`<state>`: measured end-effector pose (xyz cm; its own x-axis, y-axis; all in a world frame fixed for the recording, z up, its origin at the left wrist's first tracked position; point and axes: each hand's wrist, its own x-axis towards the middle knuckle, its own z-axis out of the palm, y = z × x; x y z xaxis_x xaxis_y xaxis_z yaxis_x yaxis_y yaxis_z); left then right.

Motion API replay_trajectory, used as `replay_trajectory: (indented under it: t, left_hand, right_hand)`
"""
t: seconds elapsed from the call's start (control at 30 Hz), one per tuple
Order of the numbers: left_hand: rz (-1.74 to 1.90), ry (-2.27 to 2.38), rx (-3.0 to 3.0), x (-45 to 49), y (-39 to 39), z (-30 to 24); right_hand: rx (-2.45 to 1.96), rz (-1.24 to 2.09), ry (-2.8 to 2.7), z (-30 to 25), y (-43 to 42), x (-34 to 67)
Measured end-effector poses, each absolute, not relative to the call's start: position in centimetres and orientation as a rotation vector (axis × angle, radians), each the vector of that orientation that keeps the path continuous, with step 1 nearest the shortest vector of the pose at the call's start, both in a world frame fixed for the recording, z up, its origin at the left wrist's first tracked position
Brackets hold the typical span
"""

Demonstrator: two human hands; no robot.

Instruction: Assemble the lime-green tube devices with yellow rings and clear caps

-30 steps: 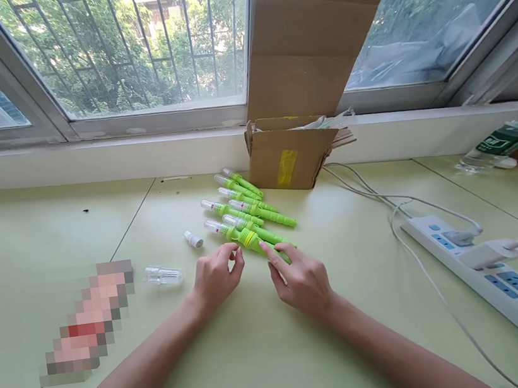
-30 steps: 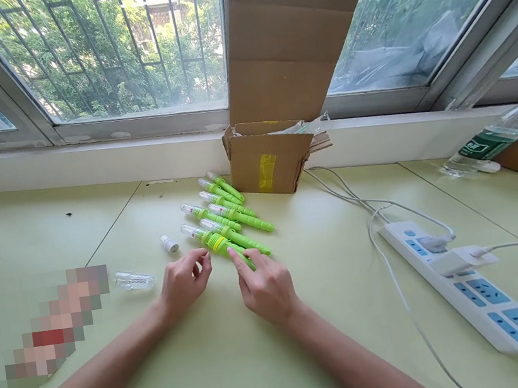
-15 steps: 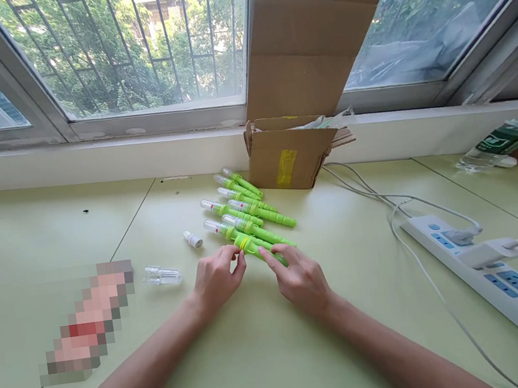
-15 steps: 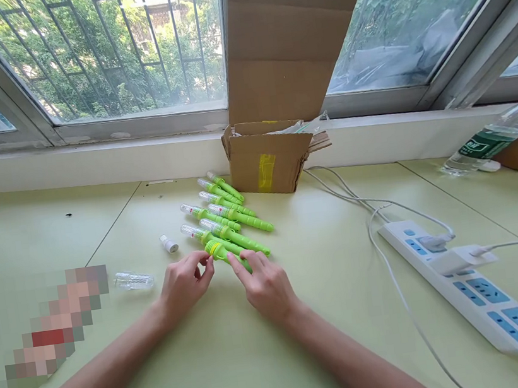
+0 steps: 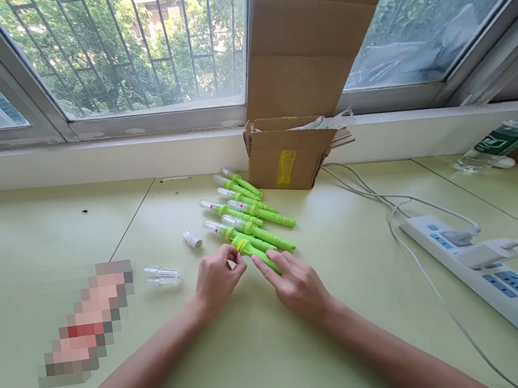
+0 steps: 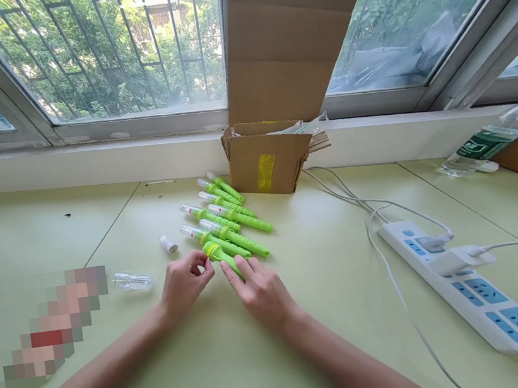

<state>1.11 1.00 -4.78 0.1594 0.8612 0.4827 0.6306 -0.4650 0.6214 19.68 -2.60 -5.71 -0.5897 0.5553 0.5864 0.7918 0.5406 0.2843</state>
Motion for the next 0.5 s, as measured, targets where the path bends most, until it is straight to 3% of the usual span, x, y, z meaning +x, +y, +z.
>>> replay_trajectory:
  t: [0.33, 0.5]
  left_hand:
    - [1.22, 1.101, 2.162, 0.27, 1.11, -3.96]
    - [1.26, 1.169, 2.088, 0.42, 1.0, -4.17]
  right_hand:
    - [-1.092, -0.69, -2.266, -5.38, -2.05, 20.2]
    - [-1.15, -0.695, -2.211, -5.5, -1.83, 20.13]
